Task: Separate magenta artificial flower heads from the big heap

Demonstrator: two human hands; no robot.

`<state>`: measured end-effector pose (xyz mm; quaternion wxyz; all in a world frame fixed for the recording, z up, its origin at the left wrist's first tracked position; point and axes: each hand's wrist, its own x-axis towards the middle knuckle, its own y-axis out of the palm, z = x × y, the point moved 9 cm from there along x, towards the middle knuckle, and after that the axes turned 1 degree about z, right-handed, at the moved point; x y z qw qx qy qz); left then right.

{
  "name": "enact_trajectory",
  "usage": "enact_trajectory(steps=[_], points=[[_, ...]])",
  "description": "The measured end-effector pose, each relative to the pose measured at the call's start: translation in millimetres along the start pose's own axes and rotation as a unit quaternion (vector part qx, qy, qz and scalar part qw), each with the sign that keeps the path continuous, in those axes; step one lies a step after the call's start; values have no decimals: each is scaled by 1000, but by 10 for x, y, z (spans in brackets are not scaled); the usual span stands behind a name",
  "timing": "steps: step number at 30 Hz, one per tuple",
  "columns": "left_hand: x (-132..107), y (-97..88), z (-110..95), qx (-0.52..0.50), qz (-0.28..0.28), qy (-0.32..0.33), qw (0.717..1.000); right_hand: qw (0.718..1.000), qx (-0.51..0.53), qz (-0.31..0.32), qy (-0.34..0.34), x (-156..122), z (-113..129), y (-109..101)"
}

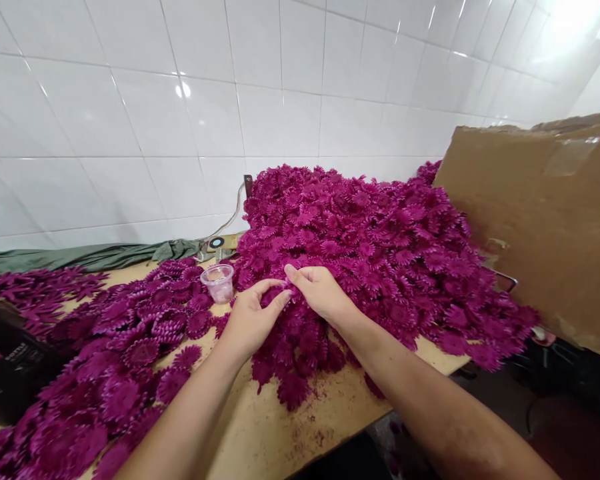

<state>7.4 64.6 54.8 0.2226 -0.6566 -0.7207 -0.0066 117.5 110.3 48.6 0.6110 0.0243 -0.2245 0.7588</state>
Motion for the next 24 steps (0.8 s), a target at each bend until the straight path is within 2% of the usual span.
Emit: enact_trajectory(steps=[4, 8, 10, 13, 15, 17, 19, 21, 22, 24], points=[[25, -46, 105, -26, -23, -19, 999, 998, 38, 47, 12, -34, 12, 88], [36, -106, 164, -66, -52, -30, 996, 999, 14, 41, -25, -49, 125, 20], [37, -193, 203, -93, -82, -46, 991, 999, -1, 16, -35, -25, 135, -133], [15, -389, 298, -132, -137, -82, 978, 997, -19, -66, -27, 49, 59, -550], [-8, -456, 347, -145, -142, -105, 974, 992, -56, -113, -26, 98, 29, -807], [-32, -431, 361, -153, -120, -121, 973, 986, -96, -130, -32, 133, 54, -927], [-59, -353, 346, -165, -95, -132, 973, 980, -132, -138, -47, 125, 145, -914], [-81, -264, 325, -179, -77, -145, 970, 972, -173, -138, -80, 74, 298, -778], [-87, -225, 312, -184, -69, -149, 969, 969, -189, -124, -99, 42, 372, -662], [-89, -171, 285, -189, -55, -151, 969, 977, -174, -54, -113, -9, 432, -374]])
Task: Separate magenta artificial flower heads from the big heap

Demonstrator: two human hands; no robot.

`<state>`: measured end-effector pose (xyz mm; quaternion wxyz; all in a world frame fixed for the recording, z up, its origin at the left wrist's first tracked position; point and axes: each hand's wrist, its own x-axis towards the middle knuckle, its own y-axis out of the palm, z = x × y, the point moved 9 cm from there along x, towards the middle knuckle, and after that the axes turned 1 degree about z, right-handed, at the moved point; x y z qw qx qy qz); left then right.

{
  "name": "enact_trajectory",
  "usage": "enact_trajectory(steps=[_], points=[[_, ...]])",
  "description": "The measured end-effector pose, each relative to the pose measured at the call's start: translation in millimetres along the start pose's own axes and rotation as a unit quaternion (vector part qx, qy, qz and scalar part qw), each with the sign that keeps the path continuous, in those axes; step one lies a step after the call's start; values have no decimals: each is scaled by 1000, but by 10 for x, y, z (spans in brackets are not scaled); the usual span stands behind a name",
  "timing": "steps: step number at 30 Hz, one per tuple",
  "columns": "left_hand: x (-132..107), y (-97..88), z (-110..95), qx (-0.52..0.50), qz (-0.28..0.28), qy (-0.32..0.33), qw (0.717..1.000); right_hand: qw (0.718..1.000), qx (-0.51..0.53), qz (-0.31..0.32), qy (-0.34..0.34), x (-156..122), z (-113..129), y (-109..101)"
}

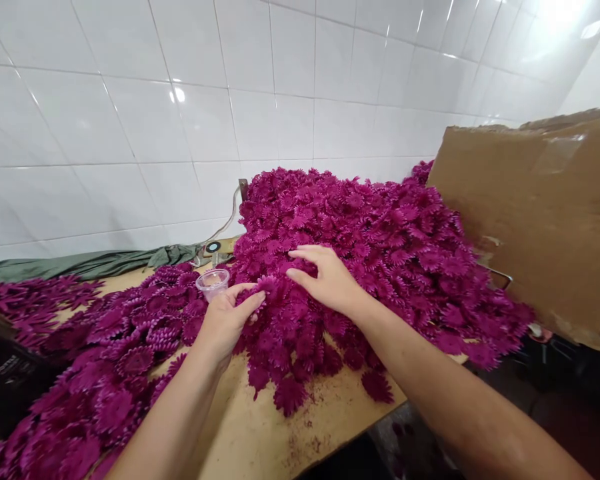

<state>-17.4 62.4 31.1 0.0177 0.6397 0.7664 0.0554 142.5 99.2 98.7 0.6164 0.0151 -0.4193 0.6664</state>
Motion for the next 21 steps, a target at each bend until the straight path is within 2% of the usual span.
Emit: enact_trajectory(steps=[3, 6, 9, 11, 17, 21], points=[[-5, 24, -8, 12, 15, 4, 1000, 983, 124, 124, 47, -115, 31, 375], [-2, 1, 21, 36, 17, 5, 999, 957, 212, 165, 104, -208, -16, 513], [5, -7, 46, 68, 15, 19, 997, 940, 271, 166, 127, -254, -11, 536], [6, 2, 61, 80, 15, 28, 996, 938, 280, 158, 129, -259, -3, 555], [-30, -46, 31, 110, 4, 56, 992, 962, 223, 71, 137, -185, -226, 551], [-71, -60, -99, 129, -1, 99, 987, 979, 148, 58, 127, -178, -302, 504]])
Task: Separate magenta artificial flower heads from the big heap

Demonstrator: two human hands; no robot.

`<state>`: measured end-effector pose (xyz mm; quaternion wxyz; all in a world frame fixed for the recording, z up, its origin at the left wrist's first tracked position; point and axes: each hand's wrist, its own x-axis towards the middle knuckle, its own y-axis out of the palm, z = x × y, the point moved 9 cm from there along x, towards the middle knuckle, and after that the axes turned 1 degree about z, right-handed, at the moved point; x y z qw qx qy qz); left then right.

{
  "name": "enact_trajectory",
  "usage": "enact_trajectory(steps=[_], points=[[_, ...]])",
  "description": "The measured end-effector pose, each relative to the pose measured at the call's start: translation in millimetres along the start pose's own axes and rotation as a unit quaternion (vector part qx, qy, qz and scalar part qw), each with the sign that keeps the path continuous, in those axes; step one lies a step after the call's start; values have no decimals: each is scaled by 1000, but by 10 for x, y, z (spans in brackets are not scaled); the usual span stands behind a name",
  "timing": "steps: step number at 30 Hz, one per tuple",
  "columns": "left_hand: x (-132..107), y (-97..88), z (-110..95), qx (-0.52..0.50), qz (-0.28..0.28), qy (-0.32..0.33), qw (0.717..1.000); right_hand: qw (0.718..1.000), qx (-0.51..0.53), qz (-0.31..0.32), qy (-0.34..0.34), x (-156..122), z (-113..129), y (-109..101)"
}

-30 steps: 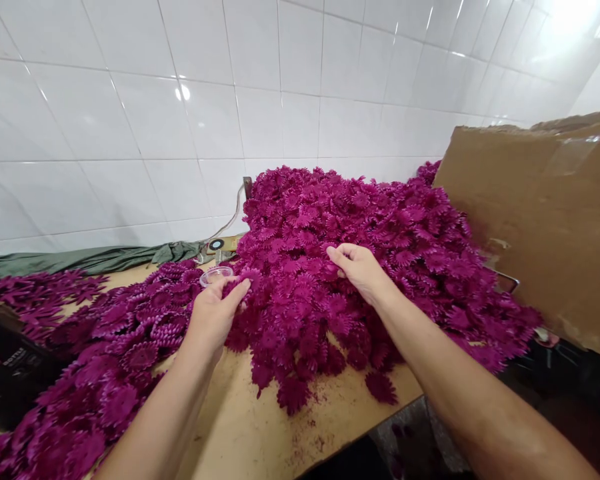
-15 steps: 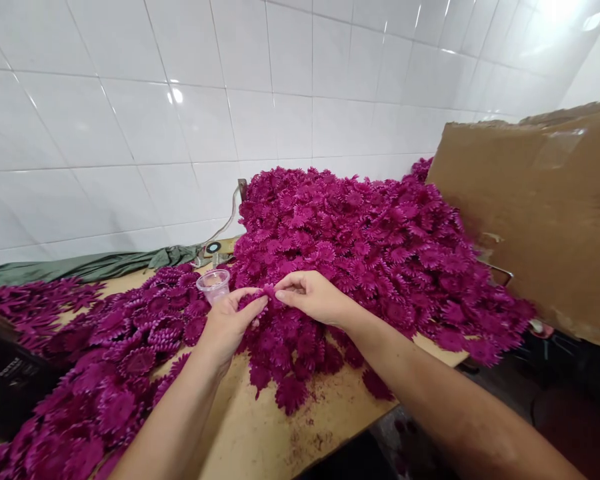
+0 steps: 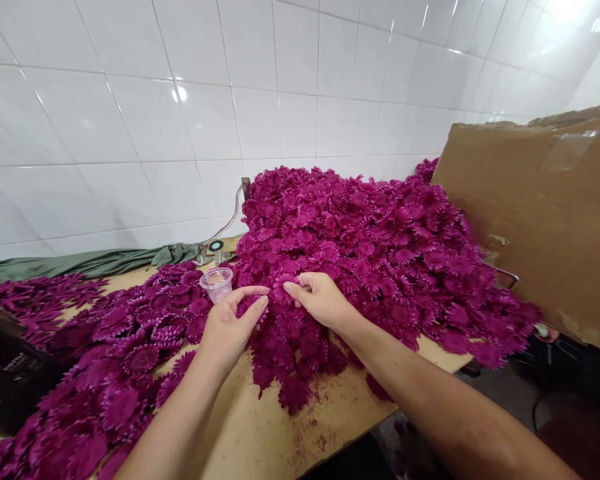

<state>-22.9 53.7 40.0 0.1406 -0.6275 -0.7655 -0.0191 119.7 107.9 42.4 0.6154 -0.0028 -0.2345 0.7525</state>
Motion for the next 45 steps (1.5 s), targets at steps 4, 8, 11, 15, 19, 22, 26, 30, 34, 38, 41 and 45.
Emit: enact_trajectory(steps=[4, 8, 11, 15, 19, 22, 26, 30, 34, 38, 41, 45], points=[[11, 106, -39, -8, 18, -4, 1000, 1000, -6, 1, -11, -30, 66, -2], [25, 194, 79, -55, 28, -63, 996, 997, 46, 55, -2, -72, 96, 123], [21, 224, 125, -87, 43, -80, 992, 995, 70, 71, 3, -83, 74, 119], [25, 156, 107, -123, 17, -75, 989, 998, 60, -11, 0, -5, 20, -220], [16, 175, 114, -123, 23, -96, 988, 989, -57, -131, -46, -3, 150, -608], [-2, 278, 100, -107, 58, -98, 988, 987, -89, -93, -92, -64, 309, -483], [-30, 348, 39, -79, 77, -75, 991, 996, 7, 65, -60, -117, 272, -35], [-50, 295, 26, -48, 78, -69, 993, 999, 0, -28, -39, -87, 172, -186], [-37, 224, 7, -13, 78, -51, 996, 993, -86, -79, -34, -93, 131, -344], [-6, 219, -118, 26, 51, 1, 998, 988, -127, -74, -47, -126, 157, -284], [18, 270, -167, 31, 41, 21, 998, 992, -93, -37, -73, -135, 190, -144], [54, 314, -8, -15, 60, -31, 998, 997, -13, 28, -66, -124, 145, -18]])
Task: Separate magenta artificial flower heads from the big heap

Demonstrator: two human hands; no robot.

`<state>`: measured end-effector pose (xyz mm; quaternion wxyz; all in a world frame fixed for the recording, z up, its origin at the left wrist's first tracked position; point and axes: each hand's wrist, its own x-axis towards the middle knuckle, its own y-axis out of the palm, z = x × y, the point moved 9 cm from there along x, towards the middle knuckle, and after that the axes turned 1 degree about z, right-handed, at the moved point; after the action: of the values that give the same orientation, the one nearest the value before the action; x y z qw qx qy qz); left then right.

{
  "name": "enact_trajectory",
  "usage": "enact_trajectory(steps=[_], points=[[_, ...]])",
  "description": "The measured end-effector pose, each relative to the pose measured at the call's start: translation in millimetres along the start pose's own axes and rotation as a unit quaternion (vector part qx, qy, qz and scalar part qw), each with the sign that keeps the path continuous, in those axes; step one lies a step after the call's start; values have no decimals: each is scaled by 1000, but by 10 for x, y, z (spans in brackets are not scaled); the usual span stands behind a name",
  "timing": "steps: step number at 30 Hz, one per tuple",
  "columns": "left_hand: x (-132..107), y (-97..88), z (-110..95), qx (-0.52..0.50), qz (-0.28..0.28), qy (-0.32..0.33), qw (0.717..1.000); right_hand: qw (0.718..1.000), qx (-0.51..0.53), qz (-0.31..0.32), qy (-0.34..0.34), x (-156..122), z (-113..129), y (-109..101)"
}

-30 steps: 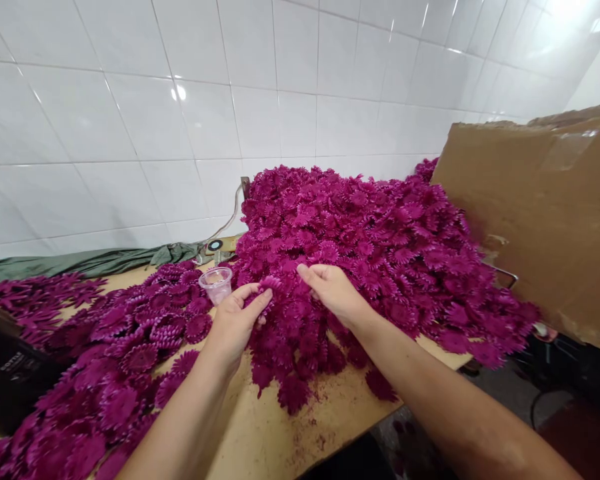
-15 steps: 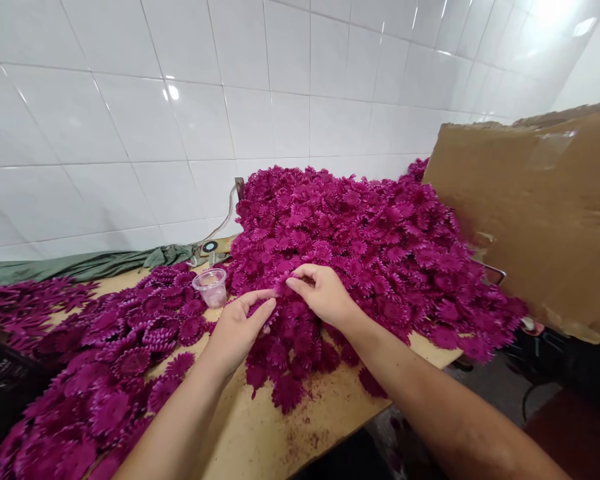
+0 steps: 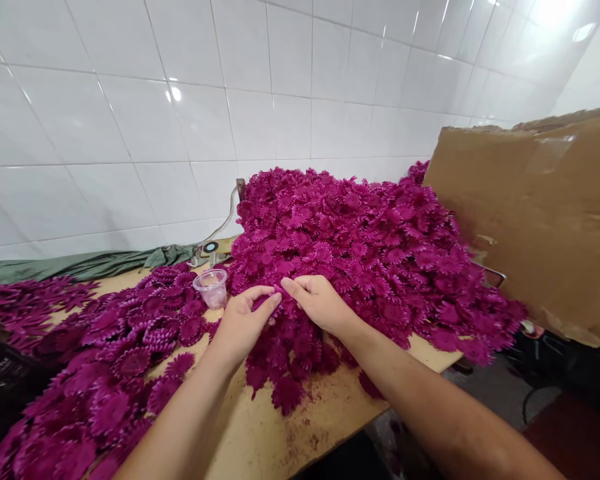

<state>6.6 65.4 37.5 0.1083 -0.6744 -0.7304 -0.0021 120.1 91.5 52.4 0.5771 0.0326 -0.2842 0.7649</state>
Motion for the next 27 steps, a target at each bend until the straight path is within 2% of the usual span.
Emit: enact_trajectory(steps=[2, 5, 8, 11, 13, 15, 20, 23, 25, 27], points=[[19, -64, 72, -34, -14, -16, 999, 1000, 19, -10, 11, 17, -45, -67], [46, -207, 152, -40, -50, -33, 997, 996, 11, -78, 37, 67, -137, -325], [85, -302, 193, 4, -68, -35, 997, 988, -56, -145, 25, 122, -132, -578], [136, -326, 187, 47, -70, -11, 996, 965, -171, -196, -25, 120, 9, -684], [157, -327, 158, 66, -74, 15, 995, 951, -230, -201, -52, 90, 114, -630], [160, -307, 118, 85, -68, 36, 993, 955, -235, -167, -66, 64, 181, -484], [127, -181, 85, 94, -8, 28, 995, 996, -79, -39, -26, 2, 171, -31], [111, -146, 29, 111, -4, 51, 993, 1000, 3, 6, 13, -17, 115, 160], [104, -119, 3, 128, -2, 66, 990, 997, 58, 40, 14, -8, 115, 264], [98, -100, 40, 125, 1, 47, 991, 992, 106, 62, 13, 9, 119, 319]])
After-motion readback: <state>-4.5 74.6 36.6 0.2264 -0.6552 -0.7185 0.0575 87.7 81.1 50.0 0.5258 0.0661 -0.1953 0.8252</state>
